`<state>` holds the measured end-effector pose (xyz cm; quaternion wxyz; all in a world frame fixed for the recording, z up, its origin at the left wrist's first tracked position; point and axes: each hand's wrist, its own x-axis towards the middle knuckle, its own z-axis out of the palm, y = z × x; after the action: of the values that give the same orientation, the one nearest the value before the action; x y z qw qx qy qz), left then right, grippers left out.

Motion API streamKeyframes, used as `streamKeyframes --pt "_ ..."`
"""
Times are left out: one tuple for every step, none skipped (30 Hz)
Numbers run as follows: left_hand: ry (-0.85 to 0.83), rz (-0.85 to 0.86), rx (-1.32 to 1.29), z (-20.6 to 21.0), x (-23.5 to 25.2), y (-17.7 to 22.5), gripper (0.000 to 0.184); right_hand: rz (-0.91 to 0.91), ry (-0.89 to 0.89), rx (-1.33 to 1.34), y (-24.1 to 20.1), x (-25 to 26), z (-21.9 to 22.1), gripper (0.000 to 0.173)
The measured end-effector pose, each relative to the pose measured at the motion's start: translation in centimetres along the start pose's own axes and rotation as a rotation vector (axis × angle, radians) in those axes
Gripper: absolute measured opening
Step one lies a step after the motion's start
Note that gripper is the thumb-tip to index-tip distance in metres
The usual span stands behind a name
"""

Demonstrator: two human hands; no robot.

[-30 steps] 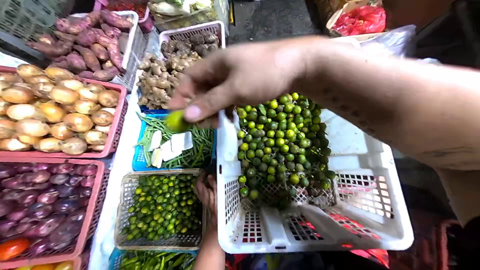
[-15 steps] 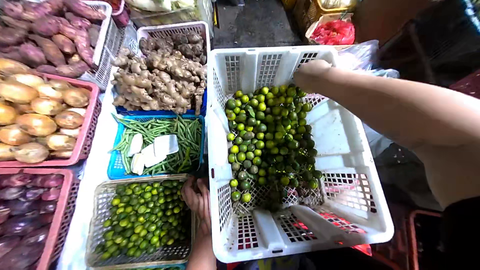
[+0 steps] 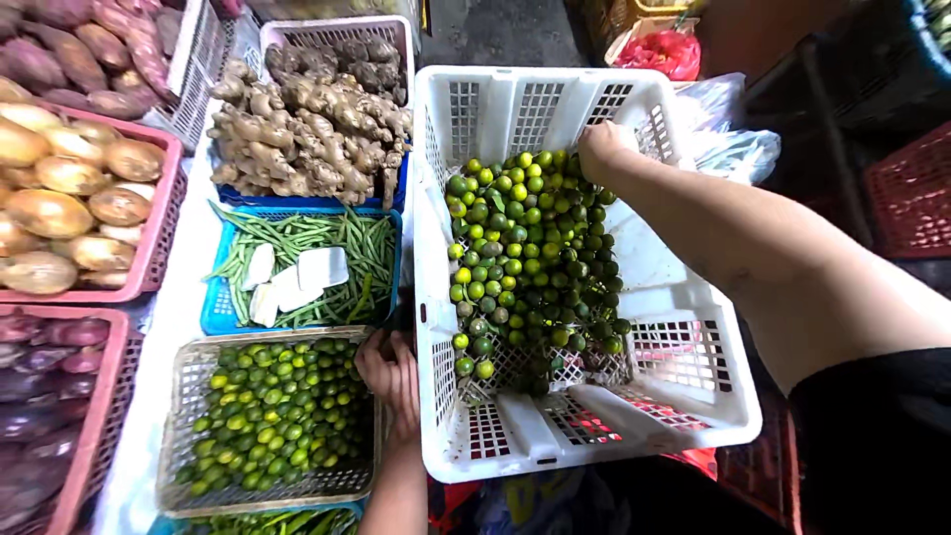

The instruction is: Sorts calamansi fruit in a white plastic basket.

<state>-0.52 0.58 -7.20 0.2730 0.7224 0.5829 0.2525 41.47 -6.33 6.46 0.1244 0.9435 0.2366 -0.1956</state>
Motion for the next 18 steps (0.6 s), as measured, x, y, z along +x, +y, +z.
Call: streamKeyframes --pt "0.011 0.011 0.001 0.0 0.0 -0.1 0.037 0.000 -0.024 -0.016 -0.1 -0.1 0.2 0.027" --pt "0.024 0.025 0.005 0.1 0.0 -0.2 0.036 -0.002 -0.042 -0.031 -0.2 0.0 0.1 0.026" --pt "0.019 0.026 0.008 -0.1 -0.1 0.0 0.036 -0.004 -0.052 -0.046 -0.2 -0.1 0.1 0.025" --pt "0.005 0.017 0.014 -0.4 -0.1 0.5 0.036 -0.013 -0.055 -0.062 -0.2 -0.1 0.0 0.023" --pt "-0.014 0.002 0.021 -0.7 -0.1 0.9 0.037 -0.037 -0.050 -0.071 0.0 0.1 -0.3 0.022" --pt "-0.035 -0.009 0.033 -1.0 -0.2 1.2 0.037 -0.077 -0.042 -0.075 0.5 0.4 -0.5 0.023" --pt "-0.040 -0.008 0.038 -1.1 -0.2 1.2 0.038 -0.125 -0.036 -0.068 1.1 1.0 -0.7 0.027" --pt "-0.032 0.000 0.041 -0.9 -0.3 1.0 0.038 -0.170 -0.044 -0.071 1.7 1.7 -1.0 0.031" --pt "-0.032 0.006 0.047 -0.9 -0.3 0.8 0.038 -0.209 -0.057 -0.072 2.1 2.5 -1.4 0.035" --pt "-0.030 0.017 0.049 -0.8 -0.4 0.5 0.039 -0.231 -0.070 -0.063 2.5 2.9 -1.4 0.037" --pt "-0.016 0.034 0.046 -0.6 -0.4 0.4 0.039 -0.231 -0.087 -0.068 2.7 2.9 -1.4 0.040" --pt "-0.003 0.045 0.038 -0.5 -0.3 0.3 0.038 -0.216 -0.089 -0.087 2.6 2.8 -1.6 0.041" --pt "0.008 0.051 0.027 -0.4 -0.3 0.2 0.038 -0.197 -0.080 -0.108 2.3 2.3 -1.7 0.037" --pt "0.014 0.045 0.016 -0.3 -0.2 0.0 0.039 -0.179 -0.050 -0.110 1.7 1.1 -2.0 0.030" --pt "0.008 0.023 -0.003 -0.4 -0.3 -0.2 0.039 -0.174 0.003 -0.091 1.4 -0.2 -2.3 0.025" --pt "-0.004 -0.022 -0.045 -0.6 -0.5 -0.3 0.039 -0.193 0.088 -0.064 1.6 -1.5 -2.4 0.025" --pt "-0.009 -0.085 -0.127 -0.8 -0.5 -0.2 0.039 -0.222 0.201 -0.026 2.2 -2.9 -2.6 0.030" --pt "-0.015 -0.167 -0.243 -1.1 -0.4 0.1 0.040 -0.242 0.316 0.023 3.3 -4.4 -3.2 0.039"
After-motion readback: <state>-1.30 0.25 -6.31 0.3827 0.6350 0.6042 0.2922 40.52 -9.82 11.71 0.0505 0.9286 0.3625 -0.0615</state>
